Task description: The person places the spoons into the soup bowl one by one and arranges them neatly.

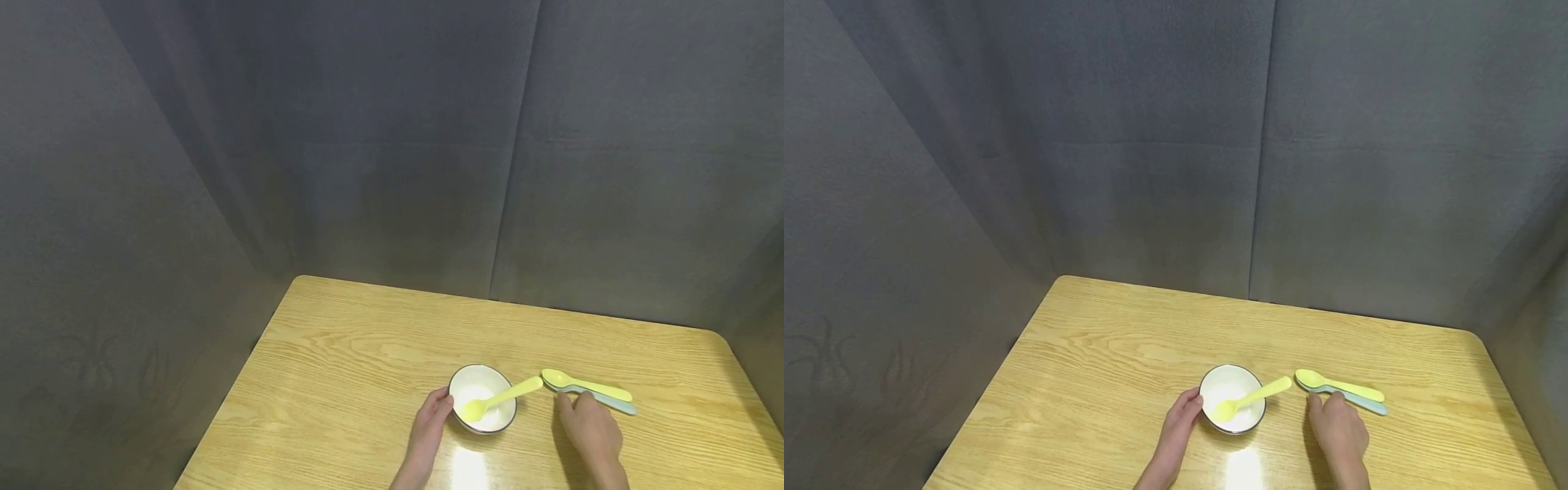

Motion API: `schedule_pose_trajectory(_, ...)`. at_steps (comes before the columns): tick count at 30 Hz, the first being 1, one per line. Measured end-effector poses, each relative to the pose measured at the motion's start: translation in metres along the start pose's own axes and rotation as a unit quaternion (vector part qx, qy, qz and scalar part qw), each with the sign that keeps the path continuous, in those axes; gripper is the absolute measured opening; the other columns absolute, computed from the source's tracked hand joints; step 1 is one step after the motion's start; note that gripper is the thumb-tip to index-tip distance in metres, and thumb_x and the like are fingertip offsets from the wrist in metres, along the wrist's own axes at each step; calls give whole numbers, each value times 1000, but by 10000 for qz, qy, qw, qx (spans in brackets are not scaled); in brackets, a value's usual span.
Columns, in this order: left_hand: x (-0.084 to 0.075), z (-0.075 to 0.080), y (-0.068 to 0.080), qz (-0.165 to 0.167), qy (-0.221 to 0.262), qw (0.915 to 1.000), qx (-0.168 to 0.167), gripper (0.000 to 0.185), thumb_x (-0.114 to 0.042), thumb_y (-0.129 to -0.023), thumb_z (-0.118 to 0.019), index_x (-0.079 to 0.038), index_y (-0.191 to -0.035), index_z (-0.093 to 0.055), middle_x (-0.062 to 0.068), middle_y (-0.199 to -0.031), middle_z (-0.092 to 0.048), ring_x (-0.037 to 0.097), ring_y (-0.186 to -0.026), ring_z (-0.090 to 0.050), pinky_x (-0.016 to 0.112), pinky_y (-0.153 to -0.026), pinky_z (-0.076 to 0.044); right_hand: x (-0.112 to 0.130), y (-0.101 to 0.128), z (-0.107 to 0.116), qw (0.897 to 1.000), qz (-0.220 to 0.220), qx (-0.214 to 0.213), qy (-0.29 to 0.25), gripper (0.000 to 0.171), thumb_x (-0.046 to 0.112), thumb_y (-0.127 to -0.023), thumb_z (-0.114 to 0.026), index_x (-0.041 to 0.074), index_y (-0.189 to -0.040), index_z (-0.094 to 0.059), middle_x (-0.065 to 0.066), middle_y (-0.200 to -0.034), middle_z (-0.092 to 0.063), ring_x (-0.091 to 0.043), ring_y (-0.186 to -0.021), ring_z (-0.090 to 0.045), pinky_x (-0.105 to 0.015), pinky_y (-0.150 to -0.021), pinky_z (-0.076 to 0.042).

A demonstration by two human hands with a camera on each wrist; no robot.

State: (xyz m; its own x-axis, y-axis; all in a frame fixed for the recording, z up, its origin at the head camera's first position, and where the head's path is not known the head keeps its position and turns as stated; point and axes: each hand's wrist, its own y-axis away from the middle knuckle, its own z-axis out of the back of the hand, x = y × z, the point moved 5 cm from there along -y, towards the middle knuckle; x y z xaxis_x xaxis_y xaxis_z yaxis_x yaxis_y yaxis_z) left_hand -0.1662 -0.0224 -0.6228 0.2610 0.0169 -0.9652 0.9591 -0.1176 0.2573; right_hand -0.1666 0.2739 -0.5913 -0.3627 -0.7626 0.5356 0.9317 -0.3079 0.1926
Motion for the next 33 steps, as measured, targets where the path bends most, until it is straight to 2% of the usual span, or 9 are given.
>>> schedule_pose_trajectory(5, 2, 0, -1, 38, 15, 10000, -12, 52, -50, -104, -52, -13, -141, -59, 4, -139, -64, 39, -139, -48, 80, -110, -25, -6, -9, -3, 9991, 22, -34, -422, 46, 35, -105, -44, 11, -66, -42, 3, -53, -41, -11, -46, -35, -21, -41, -30)
schedule_pose_trajectory(10, 3, 1, -3, 60, -1, 10000, -13, 54, -51, -104, -53, -13, -142, -59, 5, -139, -64, 39, -138, -49, 80, -109, -26, -14, -15, 0, 9953, -64, -193, -945, 51, 37, -105, -49, 16, -59, -42, 6, -48, -39, -9, -43, -33, -20, -40, -28)
schedule_pose_trajectory(15, 2, 1, -3, 36, -18, 10000, -13, 54, -50, -104, -52, -13, -142, -58, 4, -138, -64, 39, -139, -48, 79, -109, -26, -4, -9, 3, 9975, -42, -120, -702, 58, 44, -106, -48, 16, -56, -39, 5, -49, -38, -8, -44, -30, -20, -40, -26)
schedule_pose_trajectory(22, 0, -1, -1, 11, 33, 10000, 35, 52, -49, -104, -52, -13, -141, -59, 3, -139, -64, 38, -138, -49, 80, -109, -26, -1, -7, 4, 9998, -44, -163, -128, 56, 46, -107, -45, -2, -80, -48, -2, -55, -42, -13, -46, -37, -24, -41, -32)
schedule_pose_trajectory(28, 0, -1, -1, 12, 39, 10000, 74, 53, -49, -104, -52, -13, -142, -59, 7, -144, -61, 41, -140, -47, 81, -109, -25, -10, -10, 6, 9981, 13, -328, 513, 64, 46, -109, -36, -11, -81, -49, -8, -54, -46, -20, -46, -45, -29, -39, -37)
schedule_pose_trajectory(31, 0, 0, 0, -3, 26, 9999, 109, 53, -50, -105, -51, -12, -142, -59, 8, -146, -59, 41, -141, -46, 81, -109, -25, -19, -13, 8, 9982, -120, -438, 380, 69, 48, -110, -33, -10, -76, -49, -8, -53, -46, -22, -45, -45, -30, -38, -37)
schedule_pose_trajectory(33, 0, 0, -1, -24, 9, 10000, 86, 53, -50, -105, -52, -13, -142, -59, 8, -145, -60, 41, -140, -47, 81, -109, -25, -24, -15, 10, 9980, -218, -556, 191, 69, 49, -110, -33, -3, -67, -48, -5, -50, -43, -19, -44, -42, -28, -37, -35)
